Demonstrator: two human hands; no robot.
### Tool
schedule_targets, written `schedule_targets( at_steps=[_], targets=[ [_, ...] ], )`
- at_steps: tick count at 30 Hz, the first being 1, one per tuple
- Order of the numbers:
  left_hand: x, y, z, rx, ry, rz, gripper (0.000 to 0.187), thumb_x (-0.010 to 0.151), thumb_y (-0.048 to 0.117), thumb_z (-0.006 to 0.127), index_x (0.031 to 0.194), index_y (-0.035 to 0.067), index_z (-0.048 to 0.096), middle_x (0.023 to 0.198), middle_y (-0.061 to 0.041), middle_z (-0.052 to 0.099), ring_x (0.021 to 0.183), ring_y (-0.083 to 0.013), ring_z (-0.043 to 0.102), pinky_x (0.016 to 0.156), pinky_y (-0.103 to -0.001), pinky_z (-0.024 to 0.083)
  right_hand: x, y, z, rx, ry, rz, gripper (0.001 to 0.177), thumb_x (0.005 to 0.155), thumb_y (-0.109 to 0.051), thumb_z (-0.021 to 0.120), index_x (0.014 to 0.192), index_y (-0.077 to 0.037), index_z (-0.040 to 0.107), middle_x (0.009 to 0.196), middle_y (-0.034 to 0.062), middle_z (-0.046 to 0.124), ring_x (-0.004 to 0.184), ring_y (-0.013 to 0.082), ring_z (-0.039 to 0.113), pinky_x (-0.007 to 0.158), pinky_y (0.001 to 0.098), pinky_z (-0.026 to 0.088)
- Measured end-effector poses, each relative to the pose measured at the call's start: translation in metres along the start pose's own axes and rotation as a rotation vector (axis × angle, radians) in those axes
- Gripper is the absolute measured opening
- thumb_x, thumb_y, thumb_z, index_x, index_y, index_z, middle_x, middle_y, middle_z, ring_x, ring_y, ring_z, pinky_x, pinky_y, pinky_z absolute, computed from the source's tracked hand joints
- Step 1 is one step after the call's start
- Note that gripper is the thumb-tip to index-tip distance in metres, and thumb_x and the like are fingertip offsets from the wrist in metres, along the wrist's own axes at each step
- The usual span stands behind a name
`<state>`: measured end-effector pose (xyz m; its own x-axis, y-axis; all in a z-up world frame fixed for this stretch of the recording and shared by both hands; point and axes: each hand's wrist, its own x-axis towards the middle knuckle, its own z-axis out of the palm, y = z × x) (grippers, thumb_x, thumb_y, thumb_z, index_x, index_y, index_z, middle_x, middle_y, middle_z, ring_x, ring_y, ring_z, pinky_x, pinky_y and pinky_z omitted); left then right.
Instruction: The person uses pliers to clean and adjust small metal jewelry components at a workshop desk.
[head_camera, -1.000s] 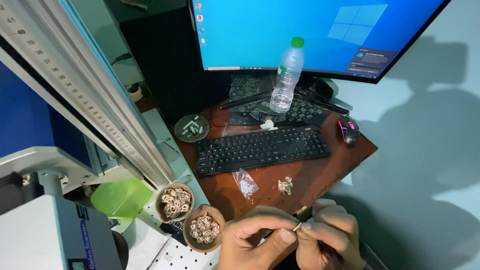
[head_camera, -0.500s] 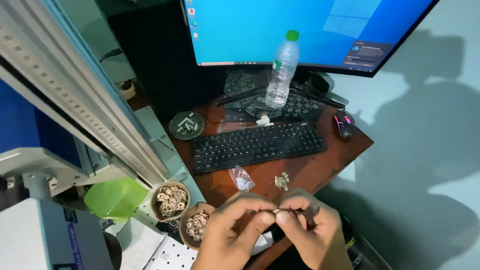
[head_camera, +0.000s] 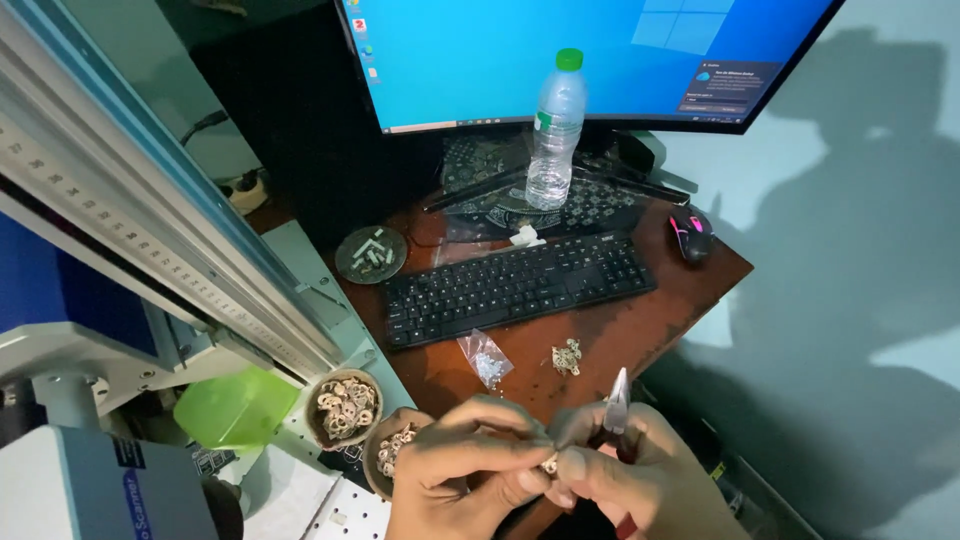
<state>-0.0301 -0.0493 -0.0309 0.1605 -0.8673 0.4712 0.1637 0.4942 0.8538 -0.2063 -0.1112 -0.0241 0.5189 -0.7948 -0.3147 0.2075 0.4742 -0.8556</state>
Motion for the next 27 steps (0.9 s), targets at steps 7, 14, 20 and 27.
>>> schedule_targets(
  at_steps=[7, 14, 20, 27],
  targets=[
    [-0.003, -0.008, 0.009, 0.048, 0.113, -0.031, 0.013, 0.089, 0.015, 0.08, 0.102, 0.013, 0.084, 0.096, -0.015, 0.075, 0.081, -0.0226, 0.074, 0.068, -0.033, 0.061, 0.006, 0.01, -0.006, 0.231, -0.016, 0.039, 0.019, 0.082, -0.005, 0.077, 0.076, 0.01, 0.067, 0.068, 0.02, 0.054, 0.062, 0.0298, 0.05, 0.059, 0.0445, 0.043],
    [-0.006, -0.022, 0.019, 0.063, 0.195, 0.106, 0.013, 0.09, 0.012, 0.079, 0.103, 0.014, 0.081, 0.098, -0.017, 0.076, 0.087, -0.0231, 0.077, 0.077, -0.032, 0.063, 0.007, 0.013, -0.011, 0.29, -0.082, 0.068, 0.019, 0.097, -0.007, 0.06, 0.084, 0.006, 0.061, 0.065, 0.013, 0.039, 0.064, 0.0291, 0.042, 0.061, 0.0448, 0.04],
    [-0.005, -0.032, 0.015, -0.099, 0.257, 0.166, 0.013, 0.089, 0.009, 0.079, 0.102, 0.006, 0.08, 0.101, -0.019, 0.08, 0.103, -0.0416, 0.079, 0.098, -0.05, 0.066, 0.038, 0.038, -0.044, 0.402, -0.095, 0.447, 0.042, 0.1, -0.041, 0.043, 0.104, -0.002, 0.058, 0.064, 0.0145, 0.051, 0.05, 0.0428, 0.057, 0.047, 0.0468, 0.046],
    [-0.015, -0.032, 0.019, -0.126, 0.453, -0.068, 0.014, 0.081, 0.006, 0.083, 0.092, -0.004, 0.082, 0.094, -0.028, 0.085, 0.09, -0.0367, 0.086, 0.077, -0.039, 0.073, 0.049, 0.095, -0.054, 0.514, -0.036, 0.923, 0.03, 0.098, -0.028, 0.059, 0.104, 0.001, 0.066, 0.09, 0.0185, 0.065, 0.079, 0.0288, 0.063, 0.075, 0.0369, 0.046]
  ],
)
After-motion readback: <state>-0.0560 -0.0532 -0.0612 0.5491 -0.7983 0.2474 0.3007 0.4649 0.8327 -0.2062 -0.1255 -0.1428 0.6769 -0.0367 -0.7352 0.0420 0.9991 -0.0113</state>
